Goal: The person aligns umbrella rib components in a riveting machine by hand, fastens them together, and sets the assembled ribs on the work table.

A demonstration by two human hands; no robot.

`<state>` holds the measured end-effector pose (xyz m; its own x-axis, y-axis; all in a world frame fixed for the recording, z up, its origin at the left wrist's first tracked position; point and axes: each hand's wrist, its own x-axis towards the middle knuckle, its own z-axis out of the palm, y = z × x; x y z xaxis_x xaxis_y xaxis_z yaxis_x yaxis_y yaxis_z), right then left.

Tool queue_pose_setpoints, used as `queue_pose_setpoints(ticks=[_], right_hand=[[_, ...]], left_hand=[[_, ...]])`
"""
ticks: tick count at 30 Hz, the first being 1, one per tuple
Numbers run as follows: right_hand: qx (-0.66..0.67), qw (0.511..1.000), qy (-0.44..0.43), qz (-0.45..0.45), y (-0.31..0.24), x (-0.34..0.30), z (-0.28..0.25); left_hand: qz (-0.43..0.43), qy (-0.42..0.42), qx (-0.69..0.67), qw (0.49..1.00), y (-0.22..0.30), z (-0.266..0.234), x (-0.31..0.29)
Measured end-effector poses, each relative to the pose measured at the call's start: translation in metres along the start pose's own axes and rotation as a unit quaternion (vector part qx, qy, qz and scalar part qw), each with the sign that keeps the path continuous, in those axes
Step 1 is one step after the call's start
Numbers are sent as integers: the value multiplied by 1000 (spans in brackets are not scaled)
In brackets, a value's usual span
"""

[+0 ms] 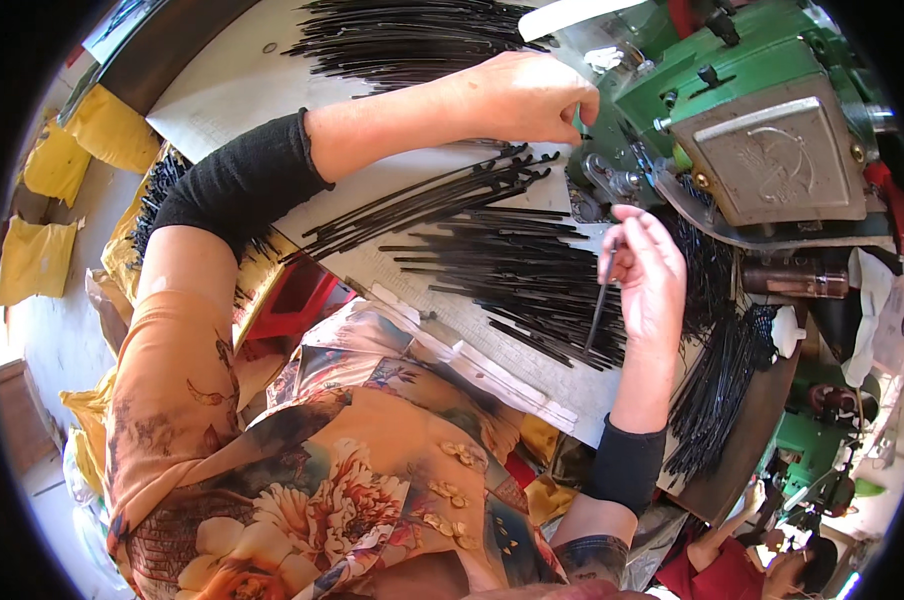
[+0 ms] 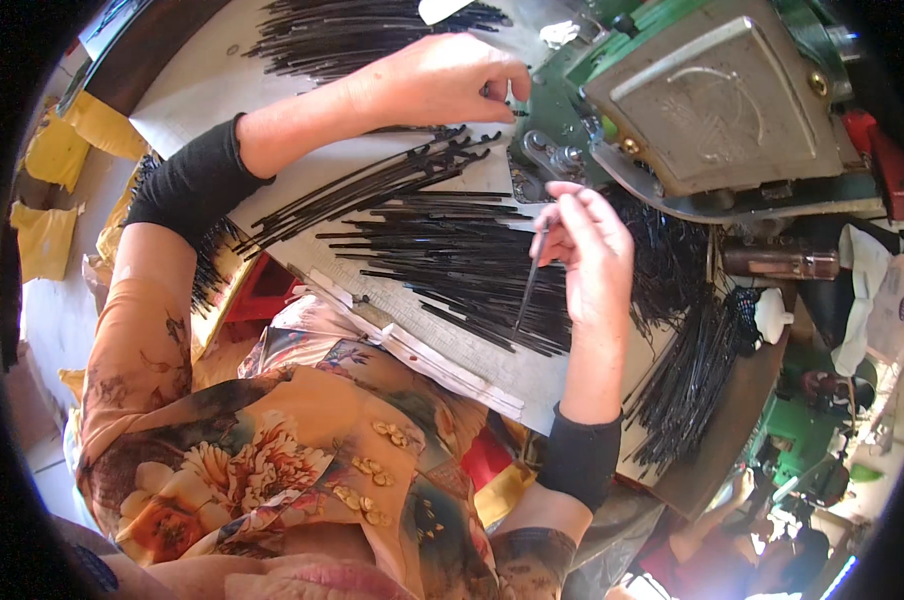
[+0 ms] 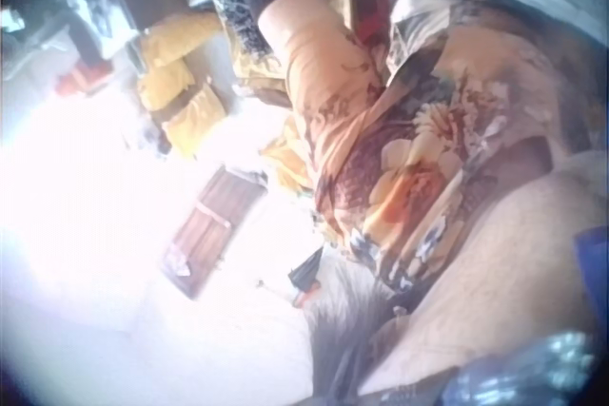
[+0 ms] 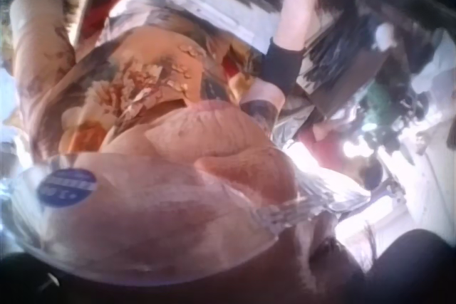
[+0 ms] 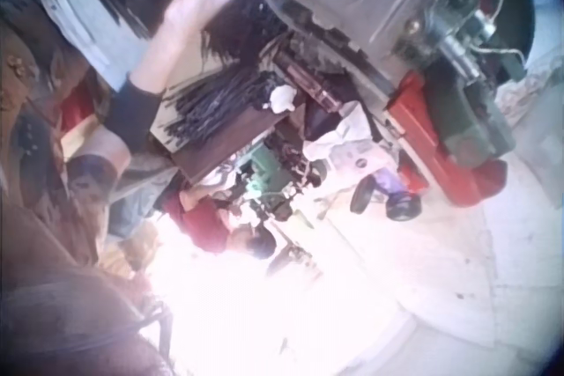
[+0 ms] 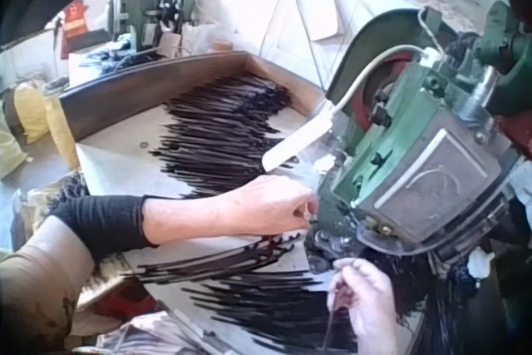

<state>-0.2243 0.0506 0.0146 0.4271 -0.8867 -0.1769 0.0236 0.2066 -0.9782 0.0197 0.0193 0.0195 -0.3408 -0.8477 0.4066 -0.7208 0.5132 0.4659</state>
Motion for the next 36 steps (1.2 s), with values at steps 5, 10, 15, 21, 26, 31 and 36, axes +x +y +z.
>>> queue_pose_setpoints(ticks=[5, 10, 15, 21, 26, 31, 36], right_hand=[[-118, 992, -42, 25, 0, -3, 14], [-139, 989, -41, 15, -1, -3, 12], [-139, 990, -34, 7, -6, -5, 11], [-119, 993, -19, 5, -6, -3, 11], [-116, 993, -12, -3, -6, -3, 10], [-114, 993, -10, -5, -5, 0, 8], [-119, 993, -11, -1, -6, -1, 8]], left_hand=[[-30, -82, -116, 989, 17, 12, 5], [-52, -102, -196, 974, 30, 15, 7], [-58, -89, -226, 968, 34, 18, 10], [-73, -66, -239, 966, 33, 20, 14], [-64, -64, -239, 967, 32, 21, 15], [-66, -60, -243, 966, 33, 24, 16], [-62, -58, -234, 969, 33, 24, 16]])
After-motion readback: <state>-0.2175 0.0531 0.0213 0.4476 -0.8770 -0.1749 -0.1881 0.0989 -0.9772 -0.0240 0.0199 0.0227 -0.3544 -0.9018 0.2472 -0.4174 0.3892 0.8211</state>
